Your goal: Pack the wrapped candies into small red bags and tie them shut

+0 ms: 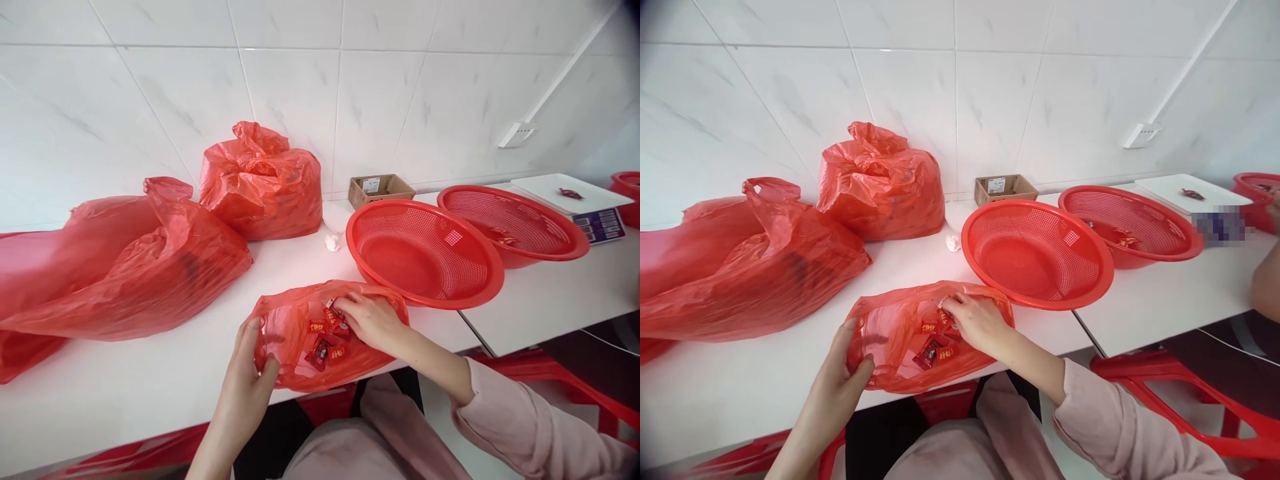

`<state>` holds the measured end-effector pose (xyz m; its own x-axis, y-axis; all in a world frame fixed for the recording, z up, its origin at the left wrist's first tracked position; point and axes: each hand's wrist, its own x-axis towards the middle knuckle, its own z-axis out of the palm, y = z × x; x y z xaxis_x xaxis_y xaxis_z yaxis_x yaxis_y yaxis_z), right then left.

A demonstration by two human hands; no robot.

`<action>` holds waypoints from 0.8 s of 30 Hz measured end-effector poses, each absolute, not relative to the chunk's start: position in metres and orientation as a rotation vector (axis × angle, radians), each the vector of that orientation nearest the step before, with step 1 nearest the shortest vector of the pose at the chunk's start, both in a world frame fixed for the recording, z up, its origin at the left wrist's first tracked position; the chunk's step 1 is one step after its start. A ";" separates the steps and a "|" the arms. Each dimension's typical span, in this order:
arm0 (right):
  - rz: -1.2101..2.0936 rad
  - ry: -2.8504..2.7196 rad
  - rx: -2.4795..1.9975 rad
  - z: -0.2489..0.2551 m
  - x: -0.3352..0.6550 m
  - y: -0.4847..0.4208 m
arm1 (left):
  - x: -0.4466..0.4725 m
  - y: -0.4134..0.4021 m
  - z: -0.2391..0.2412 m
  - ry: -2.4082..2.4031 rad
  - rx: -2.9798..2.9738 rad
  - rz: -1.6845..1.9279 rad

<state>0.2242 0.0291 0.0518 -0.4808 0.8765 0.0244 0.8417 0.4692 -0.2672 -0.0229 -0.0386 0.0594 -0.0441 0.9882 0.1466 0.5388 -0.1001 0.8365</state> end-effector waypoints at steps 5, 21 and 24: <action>0.480 -2.539 -1.496 0.036 0.229 0.027 | -0.023 -0.040 0.055 1.588 1.617 1.040; 0.437 -2.632 -1.576 0.038 0.230 0.029 | -0.020 -0.037 0.051 1.590 1.623 1.031; 0.362 -2.612 -1.597 0.038 0.226 0.027 | -0.021 -0.037 0.049 1.578 1.577 1.065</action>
<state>0.2257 0.0270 0.0381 -0.4620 0.8840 -0.0714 0.8701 0.4362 -0.2293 -0.0211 -0.0368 0.0492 -0.0584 0.9938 0.0945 0.4593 -0.0573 0.8864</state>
